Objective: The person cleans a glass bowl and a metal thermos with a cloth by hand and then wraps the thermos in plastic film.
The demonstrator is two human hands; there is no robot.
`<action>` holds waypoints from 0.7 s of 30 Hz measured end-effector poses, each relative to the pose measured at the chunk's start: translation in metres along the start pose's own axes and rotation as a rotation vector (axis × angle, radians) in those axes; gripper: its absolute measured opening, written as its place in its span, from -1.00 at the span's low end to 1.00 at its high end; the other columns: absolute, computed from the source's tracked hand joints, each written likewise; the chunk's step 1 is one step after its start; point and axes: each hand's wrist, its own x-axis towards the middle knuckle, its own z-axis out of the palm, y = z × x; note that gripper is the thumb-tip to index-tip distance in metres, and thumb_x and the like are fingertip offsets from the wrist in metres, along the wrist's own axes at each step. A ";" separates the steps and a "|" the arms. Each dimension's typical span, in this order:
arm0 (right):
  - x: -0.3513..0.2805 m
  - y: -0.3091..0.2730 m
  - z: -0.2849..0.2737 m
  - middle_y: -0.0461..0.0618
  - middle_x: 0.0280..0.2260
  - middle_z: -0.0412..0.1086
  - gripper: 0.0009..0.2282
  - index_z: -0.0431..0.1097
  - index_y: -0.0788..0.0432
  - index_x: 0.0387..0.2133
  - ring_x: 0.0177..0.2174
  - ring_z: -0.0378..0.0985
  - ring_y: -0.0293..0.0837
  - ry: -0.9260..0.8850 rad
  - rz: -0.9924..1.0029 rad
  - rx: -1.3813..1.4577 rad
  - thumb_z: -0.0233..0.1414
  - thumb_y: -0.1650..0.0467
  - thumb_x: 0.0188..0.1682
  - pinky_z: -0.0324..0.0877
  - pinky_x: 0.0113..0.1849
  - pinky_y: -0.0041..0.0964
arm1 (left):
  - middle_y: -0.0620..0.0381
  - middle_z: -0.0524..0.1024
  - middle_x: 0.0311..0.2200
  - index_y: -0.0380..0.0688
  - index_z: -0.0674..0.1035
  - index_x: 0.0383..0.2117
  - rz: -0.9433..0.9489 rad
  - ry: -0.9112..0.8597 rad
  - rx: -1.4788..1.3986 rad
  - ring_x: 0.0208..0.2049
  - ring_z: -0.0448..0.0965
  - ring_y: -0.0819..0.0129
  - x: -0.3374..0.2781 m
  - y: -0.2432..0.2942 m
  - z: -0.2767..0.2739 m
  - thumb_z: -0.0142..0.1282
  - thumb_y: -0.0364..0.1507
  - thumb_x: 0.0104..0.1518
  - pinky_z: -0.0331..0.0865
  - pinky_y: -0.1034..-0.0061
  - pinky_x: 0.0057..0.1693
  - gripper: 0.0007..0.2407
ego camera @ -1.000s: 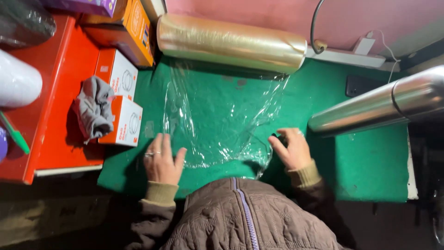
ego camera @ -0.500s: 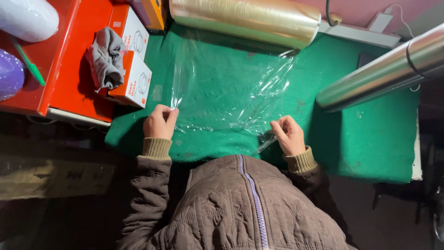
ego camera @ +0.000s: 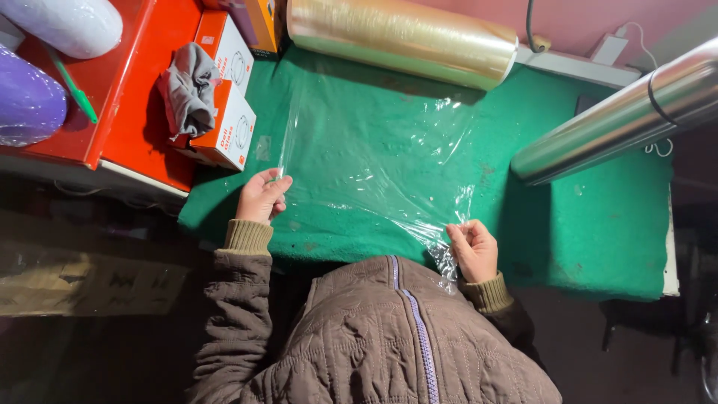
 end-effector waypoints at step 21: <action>-0.031 0.001 -0.012 -0.19 -0.64 0.34 -0.85 0.32 0.19 -0.46 -0.67 0.27 -0.44 0.026 0.039 -0.100 0.15 0.46 0.04 0.14 -0.60 -0.53 | 0.36 0.45 -0.59 -0.02 0.50 -0.47 0.028 -0.099 0.323 -0.54 0.51 0.66 -0.023 -0.018 -0.016 0.06 -0.18 0.29 0.21 0.73 -0.48 -0.74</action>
